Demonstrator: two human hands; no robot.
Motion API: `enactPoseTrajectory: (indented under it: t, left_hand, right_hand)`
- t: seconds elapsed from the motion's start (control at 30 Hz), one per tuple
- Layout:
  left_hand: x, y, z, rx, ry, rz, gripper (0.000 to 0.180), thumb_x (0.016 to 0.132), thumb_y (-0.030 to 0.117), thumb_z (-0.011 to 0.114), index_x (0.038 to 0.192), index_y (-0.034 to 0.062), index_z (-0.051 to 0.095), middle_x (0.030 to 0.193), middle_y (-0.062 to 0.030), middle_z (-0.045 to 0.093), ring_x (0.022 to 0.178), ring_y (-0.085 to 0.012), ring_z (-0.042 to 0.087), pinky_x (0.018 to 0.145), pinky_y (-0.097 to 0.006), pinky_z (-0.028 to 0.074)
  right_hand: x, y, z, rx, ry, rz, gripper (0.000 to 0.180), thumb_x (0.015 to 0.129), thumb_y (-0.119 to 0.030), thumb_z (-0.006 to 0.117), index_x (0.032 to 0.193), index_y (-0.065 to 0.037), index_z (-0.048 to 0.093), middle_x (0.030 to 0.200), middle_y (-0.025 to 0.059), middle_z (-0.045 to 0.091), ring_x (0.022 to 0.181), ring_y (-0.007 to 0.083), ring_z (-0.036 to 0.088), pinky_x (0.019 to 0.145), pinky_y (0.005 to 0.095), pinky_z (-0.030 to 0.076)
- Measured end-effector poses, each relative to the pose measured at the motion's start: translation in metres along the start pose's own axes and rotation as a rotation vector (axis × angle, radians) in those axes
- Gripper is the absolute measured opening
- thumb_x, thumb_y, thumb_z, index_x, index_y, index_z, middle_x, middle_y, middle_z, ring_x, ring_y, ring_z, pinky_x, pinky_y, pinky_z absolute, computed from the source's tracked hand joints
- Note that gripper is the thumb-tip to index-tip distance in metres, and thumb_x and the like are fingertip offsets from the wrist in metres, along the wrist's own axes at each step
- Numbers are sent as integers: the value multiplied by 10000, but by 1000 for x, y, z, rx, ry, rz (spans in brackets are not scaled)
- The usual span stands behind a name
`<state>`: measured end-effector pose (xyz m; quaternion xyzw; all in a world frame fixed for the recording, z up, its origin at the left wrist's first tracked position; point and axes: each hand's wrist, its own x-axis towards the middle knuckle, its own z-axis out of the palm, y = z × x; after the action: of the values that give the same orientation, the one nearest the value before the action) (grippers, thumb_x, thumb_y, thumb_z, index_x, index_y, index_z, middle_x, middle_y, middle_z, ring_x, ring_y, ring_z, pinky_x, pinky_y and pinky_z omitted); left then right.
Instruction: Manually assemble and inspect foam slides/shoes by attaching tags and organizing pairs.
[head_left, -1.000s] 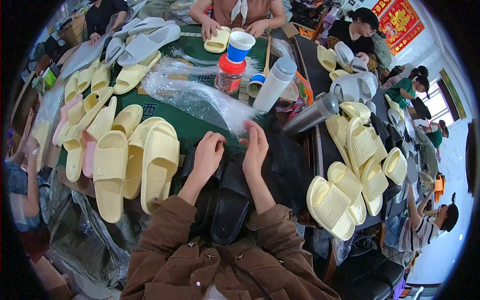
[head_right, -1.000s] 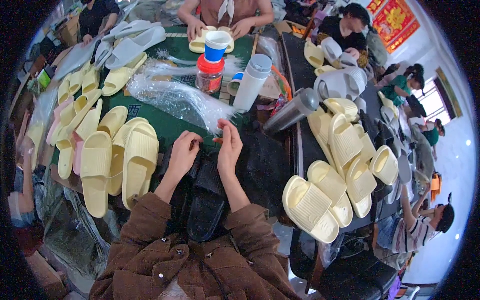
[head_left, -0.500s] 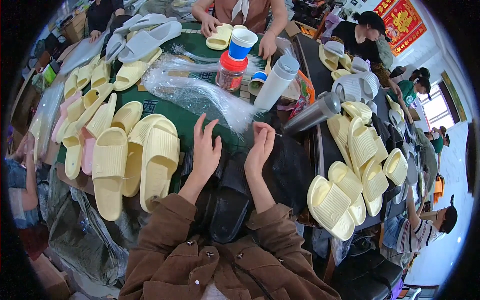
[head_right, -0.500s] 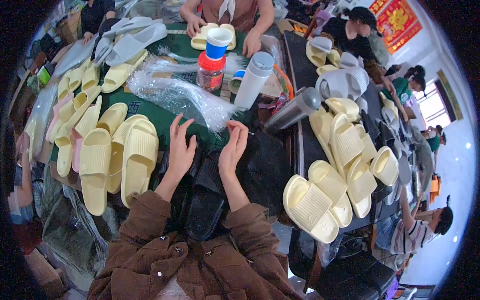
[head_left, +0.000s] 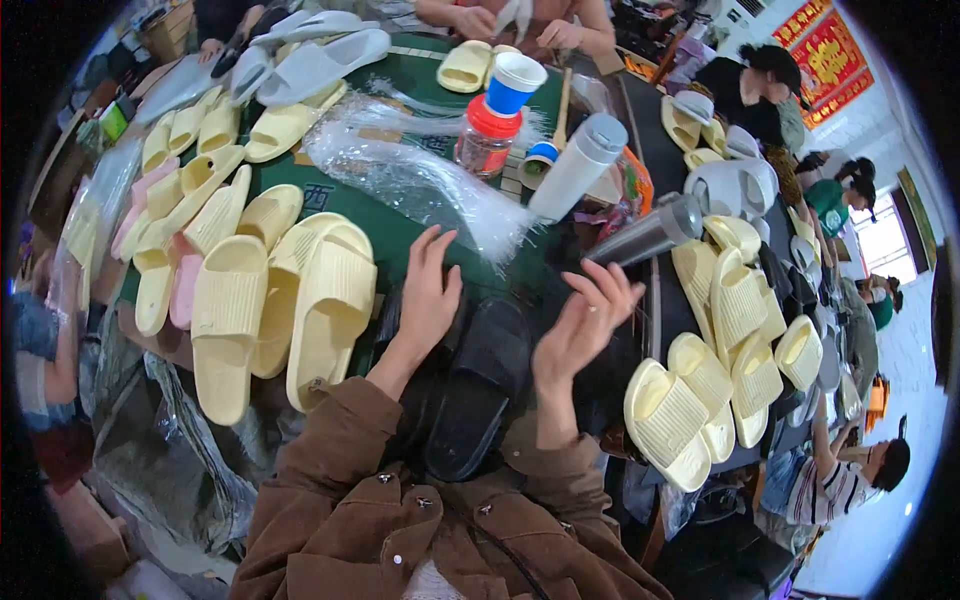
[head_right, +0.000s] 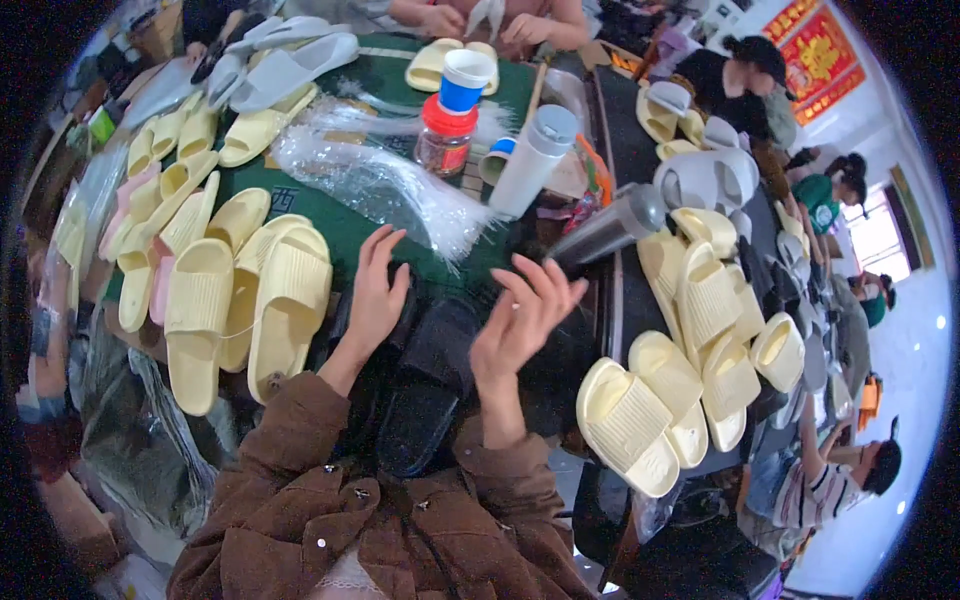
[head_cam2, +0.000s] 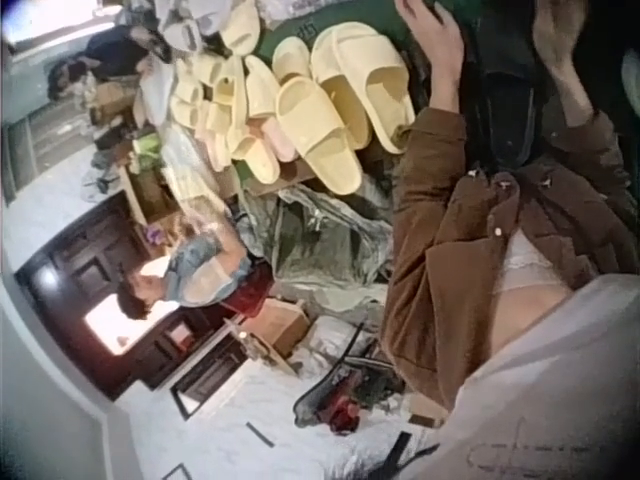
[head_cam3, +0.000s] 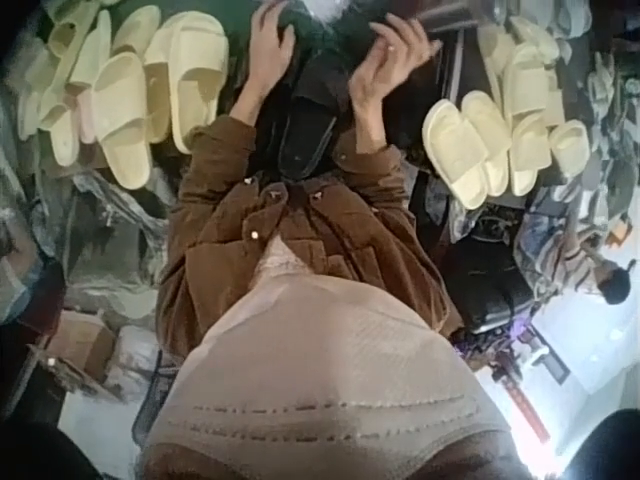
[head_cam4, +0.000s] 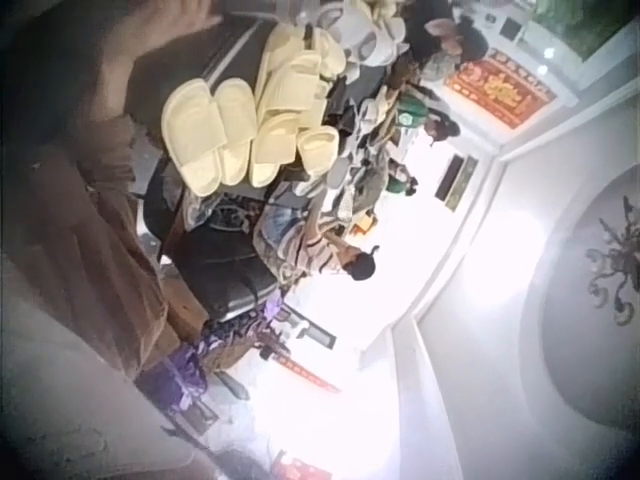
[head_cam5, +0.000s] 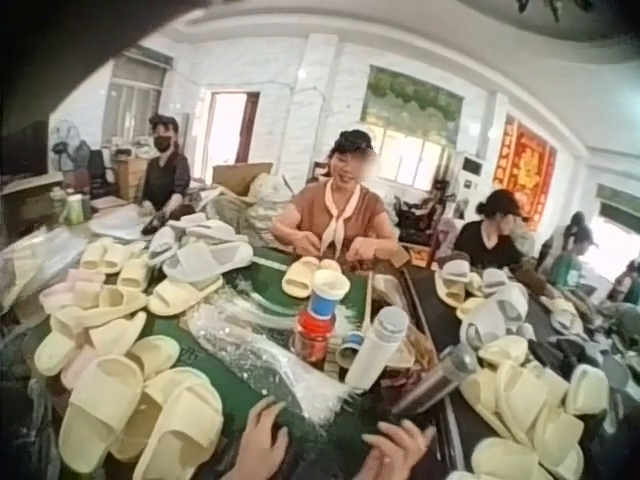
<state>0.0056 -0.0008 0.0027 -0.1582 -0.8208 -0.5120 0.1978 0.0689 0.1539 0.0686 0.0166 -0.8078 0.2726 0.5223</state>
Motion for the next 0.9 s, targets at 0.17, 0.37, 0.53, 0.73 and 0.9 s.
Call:
enactPoseTrajectory:
  t: [0.17, 0.37, 0.53, 0.73, 0.9]
  left_hand:
    - [-2, -6, 5, -114, -74, -106, 355, 845, 44, 547, 1199, 50, 527, 1314, -175, 448, 1095, -385, 524, 897, -406, 453]
    - [-4, -4, 3, -139, 33, -33, 304, 839, -23, 542, 1129, 53, 593, 1244, -136, 514, 973, -282, 590, 800, -333, 482]
    - [-3, 10, -1, -192, 48, -45, 285, 832, -64, 532, 1080, 48, 616, 1178, -127, 558, 916, -266, 605, 722, -314, 488]
    - [-3, 35, -16, -198, 26, 145, 275, 833, -66, 544, 1067, 58, 616, 1132, -110, 578, 846, -250, 612, 685, -313, 489]
    - [-36, 50, -38, -231, -117, 73, 277, 836, -42, 558, 1095, 39, 611, 1148, -123, 568, 1020, -292, 591, 859, -342, 484]
  right_hand:
    - [1, -10, -24, -2, 84, 24, 189, 958, -133, 455, 942, -44, 621, 1075, 118, 607, 1164, 312, 476, 1111, 540, 205]
    - [-43, -19, -27, 242, -179, 237, 168, 956, -45, 431, 960, 5, 591, 1059, 130, 592, 1060, 270, 537, 991, 403, 376]
    - [-88, -13, -20, 323, -379, 493, 172, 969, -20, 417, 972, 20, 585, 995, 91, 602, 934, 179, 562, 869, 282, 422]
    - [-101, -8, -18, 344, -379, 505, 164, 953, -18, 438, 959, 19, 598, 1011, 125, 602, 950, 242, 573, 867, 331, 442]
    - [-101, -8, -18, 375, -370, 529, 184, 961, -39, 423, 963, 13, 599, 1014, 126, 595, 968, 247, 567, 889, 349, 435]
